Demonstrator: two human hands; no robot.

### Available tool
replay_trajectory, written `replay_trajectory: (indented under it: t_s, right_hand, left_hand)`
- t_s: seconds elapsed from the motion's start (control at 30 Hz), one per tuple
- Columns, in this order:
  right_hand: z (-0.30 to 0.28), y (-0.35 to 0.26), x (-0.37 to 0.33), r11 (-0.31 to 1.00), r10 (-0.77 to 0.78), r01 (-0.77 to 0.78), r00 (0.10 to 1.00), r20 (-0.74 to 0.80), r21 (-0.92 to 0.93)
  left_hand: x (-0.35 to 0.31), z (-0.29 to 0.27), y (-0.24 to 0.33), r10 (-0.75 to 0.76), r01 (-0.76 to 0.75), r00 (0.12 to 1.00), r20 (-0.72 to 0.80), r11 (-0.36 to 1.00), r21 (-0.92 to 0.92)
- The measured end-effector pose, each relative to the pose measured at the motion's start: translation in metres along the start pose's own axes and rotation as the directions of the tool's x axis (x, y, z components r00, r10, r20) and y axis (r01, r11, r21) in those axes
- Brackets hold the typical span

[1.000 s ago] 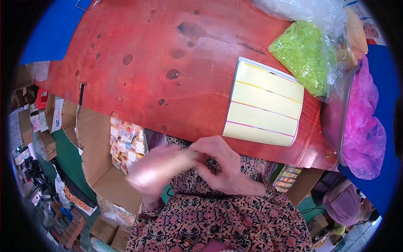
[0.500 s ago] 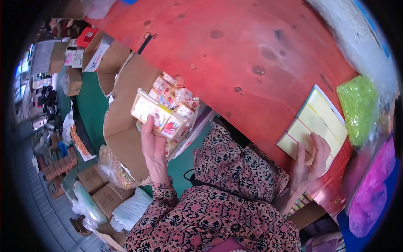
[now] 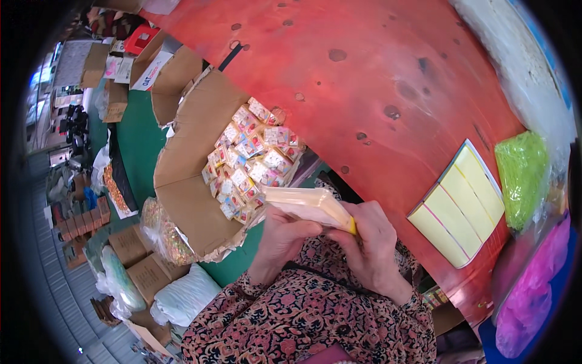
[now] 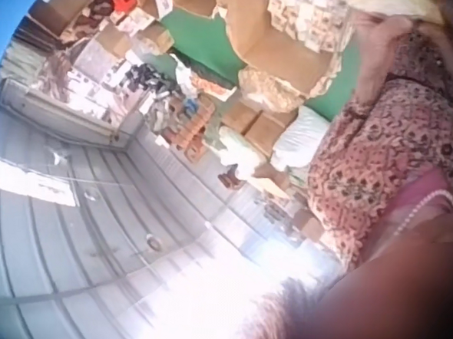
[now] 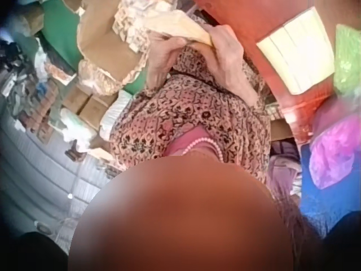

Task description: Apply labels to plastic containers and organize trays on a workbench.

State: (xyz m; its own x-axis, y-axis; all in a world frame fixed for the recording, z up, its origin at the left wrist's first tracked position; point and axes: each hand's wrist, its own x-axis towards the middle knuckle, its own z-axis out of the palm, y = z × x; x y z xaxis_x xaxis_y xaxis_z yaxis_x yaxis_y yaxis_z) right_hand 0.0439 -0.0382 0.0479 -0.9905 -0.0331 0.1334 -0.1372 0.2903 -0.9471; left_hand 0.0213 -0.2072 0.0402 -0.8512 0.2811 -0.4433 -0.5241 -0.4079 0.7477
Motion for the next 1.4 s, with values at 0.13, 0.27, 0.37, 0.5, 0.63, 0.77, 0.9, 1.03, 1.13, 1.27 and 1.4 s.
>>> replay_trajectory:
  t_s: [0.13,0.27,0.37,0.5,0.63,0.77,0.9,1.03,1.13,1.27,1.4]
  right_hand:
    - [0.006,0.001,-0.006,0.999,0.046,-0.046,0.999,-0.018,0.024]
    - [0.010,0.001,-0.006,0.999,0.015,-0.014,1.000,-0.020,0.035]
    - [0.015,0.002,-0.007,0.999,-0.011,0.010,1.000,0.023,0.036]
    - [0.029,0.004,-0.010,0.992,-0.113,0.113,0.993,0.009,0.057]
    - [0.030,0.002,-0.003,0.999,0.001,-0.007,0.989,0.145,0.041]
    - [0.014,0.002,-0.005,0.996,0.013,-0.008,0.998,0.060,-0.087]
    - [-0.008,0.005,-0.011,0.974,0.075,-0.109,0.983,-0.167,-0.201]
    - [-0.033,0.010,-0.023,0.933,0.160,-0.291,0.864,-0.478,-0.212]
    - [-0.047,0.019,-0.031,0.952,0.136,-0.274,0.784,-0.606,-0.140]
    - [-0.066,0.016,-0.043,0.865,0.107,-0.373,0.791,-0.603,-0.336]
    - [-0.074,0.017,-0.051,0.685,0.117,-0.417,0.872,-0.475,-0.597]
  left_hand:
    - [-0.002,-0.003,0.003,-0.128,0.128,0.992,0.009,0.984,-0.120]
    - [-0.002,-0.019,-0.003,-0.064,0.085,0.986,0.157,0.988,-0.129]
    - [-0.003,-0.035,-0.004,-0.091,0.111,0.972,0.218,0.990,-0.083]
    - [-0.006,-0.048,0.000,-0.081,0.102,0.961,0.265,0.993,-0.064]
    - [-0.007,-0.066,0.012,-0.075,0.075,0.997,0.034,0.997,0.007]
    - [0.010,-0.143,0.040,0.097,-0.131,0.925,-0.368,0.989,-0.068]
    - [-0.003,-0.300,0.023,0.030,-0.190,0.654,-0.756,0.974,-0.125]
    - [-0.027,-0.284,0.008,0.379,0.349,0.697,-0.609,0.563,0.749]
    - [-0.051,-0.275,-0.010,0.446,0.472,0.625,-0.640,0.437,0.766]
    - [-0.043,-0.270,-0.017,0.107,0.485,0.702,-0.704,0.653,0.582]
    - [-0.021,-0.262,-0.002,0.170,0.372,0.784,-0.597,0.641,0.671]
